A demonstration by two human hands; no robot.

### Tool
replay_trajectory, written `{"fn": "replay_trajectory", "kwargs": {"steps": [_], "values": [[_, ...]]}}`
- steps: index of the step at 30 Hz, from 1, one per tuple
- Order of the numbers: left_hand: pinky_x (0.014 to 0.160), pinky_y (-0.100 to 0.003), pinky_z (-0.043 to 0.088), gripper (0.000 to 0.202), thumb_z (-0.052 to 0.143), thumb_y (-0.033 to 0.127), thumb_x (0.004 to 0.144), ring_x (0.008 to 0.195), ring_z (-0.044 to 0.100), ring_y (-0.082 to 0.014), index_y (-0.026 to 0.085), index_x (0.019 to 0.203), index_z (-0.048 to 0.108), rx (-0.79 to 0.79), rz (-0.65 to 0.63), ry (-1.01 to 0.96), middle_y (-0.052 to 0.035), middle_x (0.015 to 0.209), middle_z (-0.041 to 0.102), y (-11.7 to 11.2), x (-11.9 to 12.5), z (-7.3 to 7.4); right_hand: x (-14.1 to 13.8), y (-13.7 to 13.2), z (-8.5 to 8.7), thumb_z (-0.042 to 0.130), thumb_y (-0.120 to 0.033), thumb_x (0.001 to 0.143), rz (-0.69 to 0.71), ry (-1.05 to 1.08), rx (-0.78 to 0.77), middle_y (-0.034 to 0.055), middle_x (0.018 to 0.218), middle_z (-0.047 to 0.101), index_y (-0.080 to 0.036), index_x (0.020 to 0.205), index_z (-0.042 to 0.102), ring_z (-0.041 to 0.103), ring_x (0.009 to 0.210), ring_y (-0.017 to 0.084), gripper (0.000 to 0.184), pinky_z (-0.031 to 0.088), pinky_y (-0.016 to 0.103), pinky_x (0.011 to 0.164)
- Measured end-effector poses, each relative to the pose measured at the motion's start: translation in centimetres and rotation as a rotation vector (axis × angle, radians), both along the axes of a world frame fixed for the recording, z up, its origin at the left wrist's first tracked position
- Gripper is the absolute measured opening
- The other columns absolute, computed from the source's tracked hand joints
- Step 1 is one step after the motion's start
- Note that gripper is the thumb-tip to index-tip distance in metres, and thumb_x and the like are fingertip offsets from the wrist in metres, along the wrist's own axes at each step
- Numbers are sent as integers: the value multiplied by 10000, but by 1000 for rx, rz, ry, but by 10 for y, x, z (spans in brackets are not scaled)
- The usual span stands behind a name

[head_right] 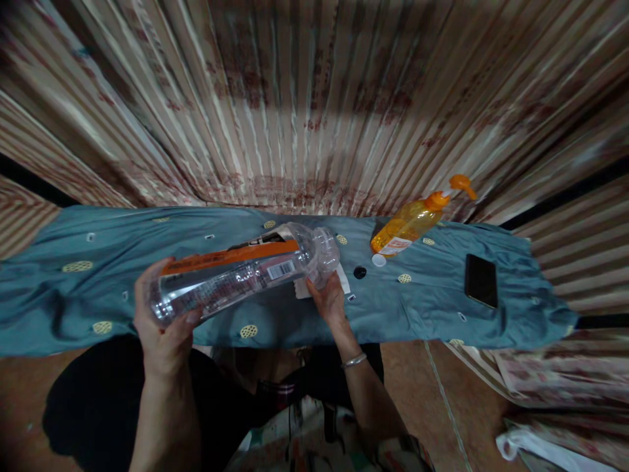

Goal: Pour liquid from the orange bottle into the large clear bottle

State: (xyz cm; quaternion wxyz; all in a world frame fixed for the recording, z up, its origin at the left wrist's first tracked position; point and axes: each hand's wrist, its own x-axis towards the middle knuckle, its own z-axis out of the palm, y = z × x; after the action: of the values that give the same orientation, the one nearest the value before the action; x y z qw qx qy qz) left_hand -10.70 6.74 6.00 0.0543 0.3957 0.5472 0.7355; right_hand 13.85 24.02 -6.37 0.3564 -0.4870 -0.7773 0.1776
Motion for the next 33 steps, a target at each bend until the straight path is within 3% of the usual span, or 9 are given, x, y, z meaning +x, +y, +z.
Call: {"fn": "replay_trajectory", "kwargs": {"steps": [5, 8, 12, 20, 33], "values": [[1089, -463, 718, 812, 1085, 628, 835, 1323, 864, -352, 302, 1515, 784, 37, -55, -13, -131, 1480, 862, -1, 2, -5, 2, 4, -18, 891, -522, 1063, -62, 79, -113, 187, 1263, 929, -246, 1538, 754, 895, 1245, 459, 566, 781, 677, 1019], [1105, -483, 718, 841, 1085, 660, 821, 1345, 860, -365, 298, 1517, 781, 37, -36, 4, -138, 1522, 845, -1, 2, -6, 4, 7, -33, 895, -521, 1017, -89, 137, -150, 198, 1294, 921, -258, 1450, 765, 884, 1302, 471, 522, 765, 726, 1094], [1234, -518, 669, 893, 1081, 718, 800, 1495, 795, -394, 291, 1522, 776, 11, -14, 29, -155, 1600, 820, -2, 0, -9, 6, 10, -44, 912, -566, 974, -92, 179, -160, 219, 1345, 908, -266, 1407, 770, 860, 1374, 493, 545, 732, 765, 1169], [1275, -569, 650, 945, 1099, 697, 778, 1538, 775, -417, 290, 1559, 756, -26, 13, 87, -160, 1658, 797, -4, 1, -9, 8, 10, -43, 918, -553, 942, -73, 231, -187, 201, 1373, 917, -287, 1383, 767, 872, 1341, 480, 537, 709, 791, 1212], [1232, -541, 666, 998, 1115, 708, 742, 1466, 786, -398, 329, 1588, 745, -77, 23, 80, -114, 1666, 789, -10, 7, -5, 11, 11, -40, 906, -462, 934, -85, 166, -232, 217, 1346, 891, -252, 1370, 754, 890, 1316, 482, 508, 727, 737, 1186]]}}
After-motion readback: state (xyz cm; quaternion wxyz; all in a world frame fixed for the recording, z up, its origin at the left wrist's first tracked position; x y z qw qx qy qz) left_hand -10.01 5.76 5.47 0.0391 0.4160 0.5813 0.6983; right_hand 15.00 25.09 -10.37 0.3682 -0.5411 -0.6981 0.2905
